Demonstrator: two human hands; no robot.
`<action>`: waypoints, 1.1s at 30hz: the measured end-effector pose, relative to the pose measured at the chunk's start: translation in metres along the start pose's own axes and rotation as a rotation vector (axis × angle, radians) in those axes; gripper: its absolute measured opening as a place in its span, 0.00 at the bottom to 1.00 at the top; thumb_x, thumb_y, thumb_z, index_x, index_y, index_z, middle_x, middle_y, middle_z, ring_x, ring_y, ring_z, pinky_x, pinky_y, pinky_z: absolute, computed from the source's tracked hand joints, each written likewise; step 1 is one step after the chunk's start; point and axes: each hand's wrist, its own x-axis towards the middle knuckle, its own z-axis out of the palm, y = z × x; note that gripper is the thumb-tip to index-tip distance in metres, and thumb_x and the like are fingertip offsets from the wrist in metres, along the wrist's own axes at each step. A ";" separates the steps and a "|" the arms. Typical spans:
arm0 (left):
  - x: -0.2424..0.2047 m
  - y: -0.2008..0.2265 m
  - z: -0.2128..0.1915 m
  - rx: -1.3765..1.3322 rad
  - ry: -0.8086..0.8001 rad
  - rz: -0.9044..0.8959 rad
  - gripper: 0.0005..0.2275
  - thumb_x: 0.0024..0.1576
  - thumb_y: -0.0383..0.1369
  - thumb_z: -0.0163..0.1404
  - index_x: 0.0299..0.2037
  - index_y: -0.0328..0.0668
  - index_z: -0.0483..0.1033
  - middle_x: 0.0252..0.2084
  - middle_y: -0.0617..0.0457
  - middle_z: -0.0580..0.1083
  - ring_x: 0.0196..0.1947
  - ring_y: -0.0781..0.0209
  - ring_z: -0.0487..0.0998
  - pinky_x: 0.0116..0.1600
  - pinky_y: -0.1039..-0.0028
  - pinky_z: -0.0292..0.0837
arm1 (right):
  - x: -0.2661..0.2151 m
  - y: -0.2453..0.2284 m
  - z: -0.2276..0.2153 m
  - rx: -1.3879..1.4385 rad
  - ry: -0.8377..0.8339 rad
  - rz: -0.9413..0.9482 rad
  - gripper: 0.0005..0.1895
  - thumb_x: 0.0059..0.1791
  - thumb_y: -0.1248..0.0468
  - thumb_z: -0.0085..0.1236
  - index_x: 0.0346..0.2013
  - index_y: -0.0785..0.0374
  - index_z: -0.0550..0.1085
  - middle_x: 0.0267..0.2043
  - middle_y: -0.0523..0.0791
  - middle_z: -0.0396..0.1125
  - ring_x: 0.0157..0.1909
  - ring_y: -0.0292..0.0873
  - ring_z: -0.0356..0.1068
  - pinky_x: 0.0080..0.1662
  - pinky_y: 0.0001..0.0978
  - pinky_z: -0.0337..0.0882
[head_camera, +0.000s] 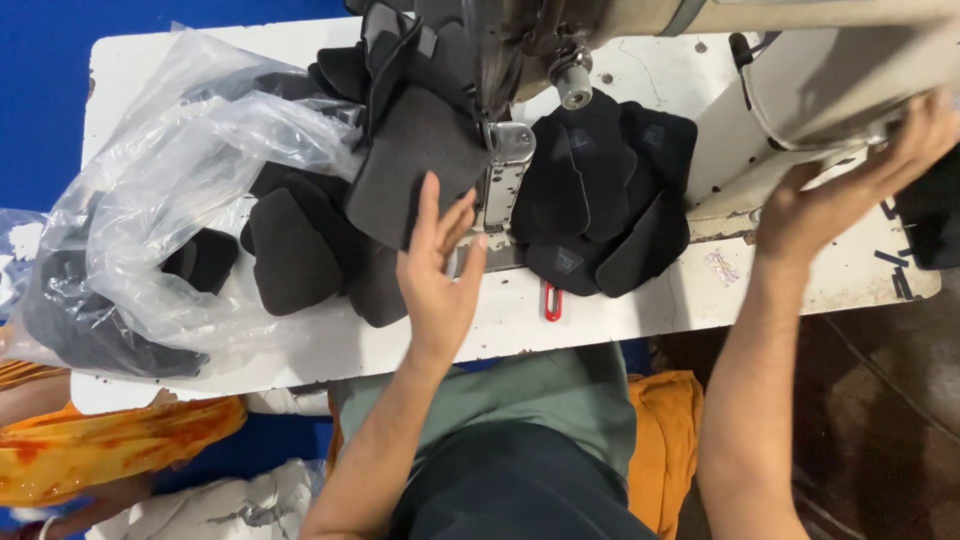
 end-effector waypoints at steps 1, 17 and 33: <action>-0.005 0.004 -0.001 -0.001 0.002 0.003 0.32 0.62 0.17 0.53 0.76 0.34 0.52 0.59 0.41 0.76 0.58 0.59 0.79 0.64 0.73 0.74 | -0.009 0.013 0.004 0.001 0.002 -0.003 0.46 0.51 0.83 0.54 0.79 0.53 0.49 0.80 0.49 0.38 0.83 0.59 0.48 0.74 0.48 0.67; -0.033 -0.004 0.040 0.249 -0.111 0.014 0.42 0.56 0.23 0.59 0.77 0.33 0.44 0.56 0.39 0.74 0.52 0.50 0.77 0.57 0.66 0.75 | 0.024 -0.013 -0.021 -0.154 -0.114 -0.080 0.50 0.44 0.86 0.45 0.78 0.60 0.42 0.74 0.51 0.42 0.77 0.51 0.53 0.74 0.46 0.62; -0.019 -0.029 0.030 0.140 -0.079 0.006 0.31 0.67 0.31 0.51 0.79 0.36 0.51 0.67 0.43 0.69 0.56 0.56 0.75 0.64 0.65 0.72 | -0.018 0.024 0.031 -0.008 0.221 -0.034 0.42 0.55 0.82 0.63 0.74 0.52 0.53 0.76 0.51 0.43 0.80 0.56 0.37 0.82 0.59 0.45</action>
